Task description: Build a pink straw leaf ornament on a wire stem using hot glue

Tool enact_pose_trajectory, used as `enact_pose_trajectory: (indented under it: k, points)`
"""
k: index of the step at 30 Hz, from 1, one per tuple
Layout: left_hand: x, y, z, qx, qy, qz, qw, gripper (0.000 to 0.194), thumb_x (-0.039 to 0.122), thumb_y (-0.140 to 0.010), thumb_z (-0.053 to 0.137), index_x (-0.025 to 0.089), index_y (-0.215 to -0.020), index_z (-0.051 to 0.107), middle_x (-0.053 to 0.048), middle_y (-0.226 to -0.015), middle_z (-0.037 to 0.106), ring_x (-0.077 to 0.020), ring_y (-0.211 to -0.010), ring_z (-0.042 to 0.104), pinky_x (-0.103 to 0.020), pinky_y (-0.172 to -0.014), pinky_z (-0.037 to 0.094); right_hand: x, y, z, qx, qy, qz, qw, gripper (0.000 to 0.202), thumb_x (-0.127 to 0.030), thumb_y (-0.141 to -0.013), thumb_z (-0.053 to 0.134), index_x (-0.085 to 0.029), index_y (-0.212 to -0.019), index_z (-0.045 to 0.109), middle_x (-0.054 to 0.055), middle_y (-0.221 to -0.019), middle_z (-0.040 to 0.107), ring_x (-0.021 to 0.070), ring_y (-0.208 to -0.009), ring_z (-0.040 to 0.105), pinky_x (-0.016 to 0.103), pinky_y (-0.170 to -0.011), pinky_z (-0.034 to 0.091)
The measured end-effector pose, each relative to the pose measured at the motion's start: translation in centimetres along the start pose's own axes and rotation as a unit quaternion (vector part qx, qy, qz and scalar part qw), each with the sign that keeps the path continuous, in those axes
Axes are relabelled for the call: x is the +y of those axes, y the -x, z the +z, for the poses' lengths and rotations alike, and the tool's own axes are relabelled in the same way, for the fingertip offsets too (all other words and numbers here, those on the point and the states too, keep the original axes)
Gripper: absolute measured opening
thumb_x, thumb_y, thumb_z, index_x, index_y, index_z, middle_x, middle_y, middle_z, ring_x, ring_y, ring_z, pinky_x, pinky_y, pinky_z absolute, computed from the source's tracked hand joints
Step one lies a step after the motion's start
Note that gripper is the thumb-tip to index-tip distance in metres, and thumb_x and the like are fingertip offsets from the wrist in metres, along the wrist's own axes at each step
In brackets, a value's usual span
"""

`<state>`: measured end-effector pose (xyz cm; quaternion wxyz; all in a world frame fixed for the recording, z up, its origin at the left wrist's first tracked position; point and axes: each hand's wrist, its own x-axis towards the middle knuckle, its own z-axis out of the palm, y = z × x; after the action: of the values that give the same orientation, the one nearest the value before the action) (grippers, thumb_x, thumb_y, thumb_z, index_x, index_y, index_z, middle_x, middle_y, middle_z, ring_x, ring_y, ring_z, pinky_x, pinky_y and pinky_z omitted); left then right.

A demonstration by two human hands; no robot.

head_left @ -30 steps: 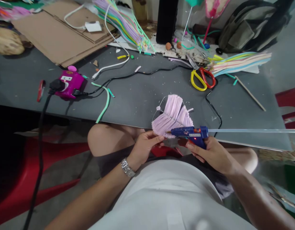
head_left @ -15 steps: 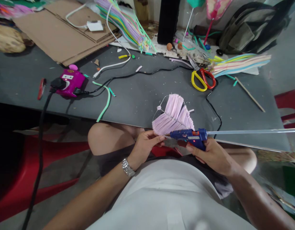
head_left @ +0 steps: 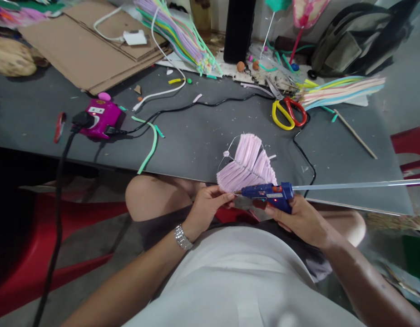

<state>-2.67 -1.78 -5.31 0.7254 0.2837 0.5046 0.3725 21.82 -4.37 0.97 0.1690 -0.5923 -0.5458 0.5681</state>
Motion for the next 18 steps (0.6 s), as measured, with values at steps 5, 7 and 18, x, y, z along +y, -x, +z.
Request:
enact_pose_trajectory:
  k: [5,7,18]
  points:
    - [0.17,-0.02,0.11,-0.002,0.002,-0.005,1.000,0.040,0.044,-0.059,0.095,0.012,-0.076,0.079,-0.002,-0.063,0.072,-0.0113,-0.057,0.062,-0.023,-0.060,0.050,-0.05,-0.06,0.06,-0.006,-0.017,0.003,1.000,0.036,-0.049,-0.094,0.066,-0.017,-0.104,0.077,-0.008,-0.049,0.043,0.0093,-0.049,0.038,0.023,-0.050,0.035]
    - [0.27,0.02,0.13,-0.004,-0.001,-0.002,1.000,0.040,0.044,-0.059,0.094,0.012,-0.076,0.079,-0.002,-0.062,0.071,-0.0113,-0.057,0.062,-0.023,-0.060,0.050,-0.17,-0.08,0.05,-0.010,-0.018,0.003,1.000,0.035,-0.049,-0.094,0.066,-0.018,-0.105,0.077,-0.008,-0.048,0.041,0.0087,-0.047,0.036,0.022,-0.047,0.032]
    - [0.22,0.10,0.11,-0.005,-0.016,0.002,1.000,0.039,0.045,-0.062,0.093,0.012,-0.077,0.078,-0.003,-0.063,0.072,-0.0128,-0.059,0.062,-0.025,-0.063,0.050,-0.30,0.00,0.30,0.022,-0.020,-0.009,1.000,0.032,-0.050,-0.089,0.070,-0.019,-0.096,0.078,-0.001,-0.059,0.061,0.0155,-0.061,0.058,0.025,-0.054,0.045]
